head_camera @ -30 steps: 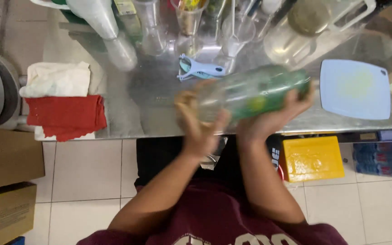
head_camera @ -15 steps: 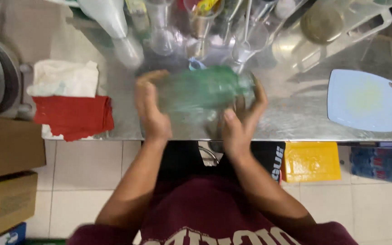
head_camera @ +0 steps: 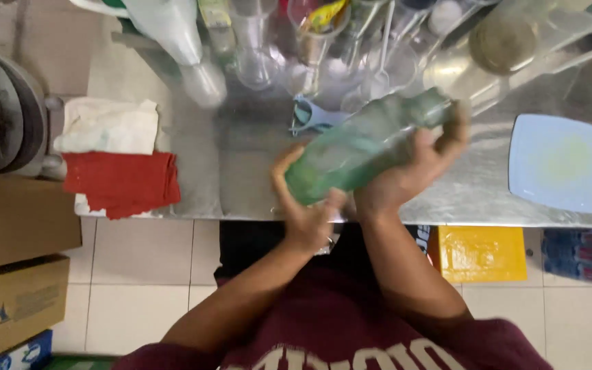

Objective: The person cleans a metal countertop with a red cloth, then prepares a green drink by adding ice to a shaker, shaking it, and pouring the mixture into a plastic cup. They add a lime wedge and stir with a spoon.

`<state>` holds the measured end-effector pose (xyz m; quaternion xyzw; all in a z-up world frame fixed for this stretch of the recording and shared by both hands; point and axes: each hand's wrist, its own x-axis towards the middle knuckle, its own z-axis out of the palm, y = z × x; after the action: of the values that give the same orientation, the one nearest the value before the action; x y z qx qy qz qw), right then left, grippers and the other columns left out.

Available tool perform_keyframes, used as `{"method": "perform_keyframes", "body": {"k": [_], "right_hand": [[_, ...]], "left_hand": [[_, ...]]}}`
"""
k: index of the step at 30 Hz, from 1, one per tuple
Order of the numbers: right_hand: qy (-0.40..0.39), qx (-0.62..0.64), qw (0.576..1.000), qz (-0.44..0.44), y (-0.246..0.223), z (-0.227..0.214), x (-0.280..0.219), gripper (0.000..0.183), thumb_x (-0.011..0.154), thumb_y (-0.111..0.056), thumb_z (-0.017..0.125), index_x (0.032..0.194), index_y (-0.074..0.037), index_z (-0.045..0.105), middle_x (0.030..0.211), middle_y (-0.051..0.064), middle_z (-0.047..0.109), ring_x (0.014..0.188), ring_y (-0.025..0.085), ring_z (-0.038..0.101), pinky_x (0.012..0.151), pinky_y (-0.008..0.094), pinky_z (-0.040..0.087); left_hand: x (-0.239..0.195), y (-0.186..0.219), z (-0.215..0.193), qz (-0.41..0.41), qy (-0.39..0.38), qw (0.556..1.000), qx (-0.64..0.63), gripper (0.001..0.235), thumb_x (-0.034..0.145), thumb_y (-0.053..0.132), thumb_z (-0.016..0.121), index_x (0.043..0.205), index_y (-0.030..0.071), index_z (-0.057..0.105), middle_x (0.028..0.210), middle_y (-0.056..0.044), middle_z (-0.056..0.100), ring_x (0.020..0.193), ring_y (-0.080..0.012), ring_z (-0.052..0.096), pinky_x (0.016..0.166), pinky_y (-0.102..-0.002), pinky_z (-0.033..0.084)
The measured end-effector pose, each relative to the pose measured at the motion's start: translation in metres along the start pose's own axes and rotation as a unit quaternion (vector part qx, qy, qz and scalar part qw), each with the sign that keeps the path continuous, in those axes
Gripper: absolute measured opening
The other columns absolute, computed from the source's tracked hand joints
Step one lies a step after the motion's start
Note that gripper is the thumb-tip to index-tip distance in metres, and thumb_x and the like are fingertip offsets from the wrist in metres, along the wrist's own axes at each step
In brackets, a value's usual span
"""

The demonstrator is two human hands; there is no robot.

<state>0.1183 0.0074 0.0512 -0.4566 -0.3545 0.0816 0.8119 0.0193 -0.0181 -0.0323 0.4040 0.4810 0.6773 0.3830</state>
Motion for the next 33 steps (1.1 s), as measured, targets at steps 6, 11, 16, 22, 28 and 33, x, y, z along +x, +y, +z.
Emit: {"method": "perform_keyframes", "body": {"k": [6, 11, 16, 22, 28, 33], "right_hand": [[-0.148, 0.022, 0.989, 0.005, -0.025, -0.002, -0.007, 0.087, 0.099, -0.036, 0.075, 0.164, -0.024, 0.017, 0.172, 0.013, 0.019, 0.162, 0.029, 0.032, 0.134, 0.047, 0.039], [-0.224, -0.152, 0.963, 0.012, -0.03, -0.028, 0.034, 0.112, 0.09, -0.059, 0.074, 0.167, -0.022, 0.002, 0.178, 0.015, 0.002, 0.171, 0.04, 0.015, 0.146, 0.059, 0.03], [-0.668, -0.322, 0.671, 0.004, -0.073, -0.025, 0.084, 0.114, 0.077, -0.029, 0.091, 0.162, -0.031, 0.015, 0.171, 0.023, 0.022, 0.155, 0.045, 0.028, 0.106, 0.064, 0.046], [-0.364, -0.158, 0.905, 0.157, -0.054, -0.07, 0.067, 0.072, 0.094, -0.04, 0.067, 0.152, -0.008, 0.039, 0.156, 0.014, 0.05, 0.141, 0.03, 0.056, 0.107, 0.041, 0.05], [0.139, 0.2, 0.93, 0.274, 0.025, -0.087, -0.001, 0.059, 0.098, -0.03, 0.061, 0.153, -0.019, 0.042, 0.144, 0.014, 0.053, 0.124, 0.035, 0.06, 0.1, 0.054, 0.053], [0.178, 0.172, 0.941, 0.229, -0.012, -0.046, -0.007, 0.047, 0.094, -0.018, 0.06, 0.14, -0.017, 0.056, 0.127, 0.009, 0.061, 0.112, 0.027, 0.067, 0.1, 0.046, 0.059]], "left_hand": [[0.031, -0.001, 0.003, -0.099, 0.021, 0.98, -0.169, 0.046, 0.099, 0.03, 0.068, 0.135, 0.008, 0.051, 0.126, -0.013, 0.062, 0.114, -0.0235, 0.062, 0.104, -0.042, 0.052], [0.004, 0.017, 0.016, -0.058, -0.235, 0.941, -0.236, 0.061, 0.105, 0.041, 0.063, 0.146, 0.007, 0.034, 0.138, -0.014, 0.054, 0.127, -0.0226, 0.057, 0.112, -0.038, 0.047], [0.031, 0.004, 0.022, -0.214, -0.35, 0.836, -0.364, 0.065, 0.091, -0.002, 0.077, 0.143, 0.023, 0.047, 0.116, -0.008, 0.063, 0.084, -0.0108, 0.054, 0.064, -0.025, 0.043], [0.049, 0.033, 0.027, -0.16, -0.209, 0.824, -0.502, 0.051, 0.1, 0.043, 0.072, 0.143, 0.023, 0.053, 0.142, -0.009, 0.061, 0.133, -0.0342, 0.059, 0.111, -0.053, 0.052], [0.029, 0.046, 0.06, -0.176, -0.117, 0.87, -0.446, 0.059, 0.082, 0.051, 0.078, 0.126, 0.016, 0.059, 0.133, -0.013, 0.065, 0.123, -0.031, 0.065, 0.112, -0.048, 0.051], [0.053, -0.071, 0.014, 0.311, -0.284, 0.904, -0.07, 0.06, 0.073, 0.023, 0.088, 0.118, -0.002, 0.055, 0.125, -0.029, 0.065, 0.117, -0.0414, 0.066, 0.1, -0.051, 0.055]]}}
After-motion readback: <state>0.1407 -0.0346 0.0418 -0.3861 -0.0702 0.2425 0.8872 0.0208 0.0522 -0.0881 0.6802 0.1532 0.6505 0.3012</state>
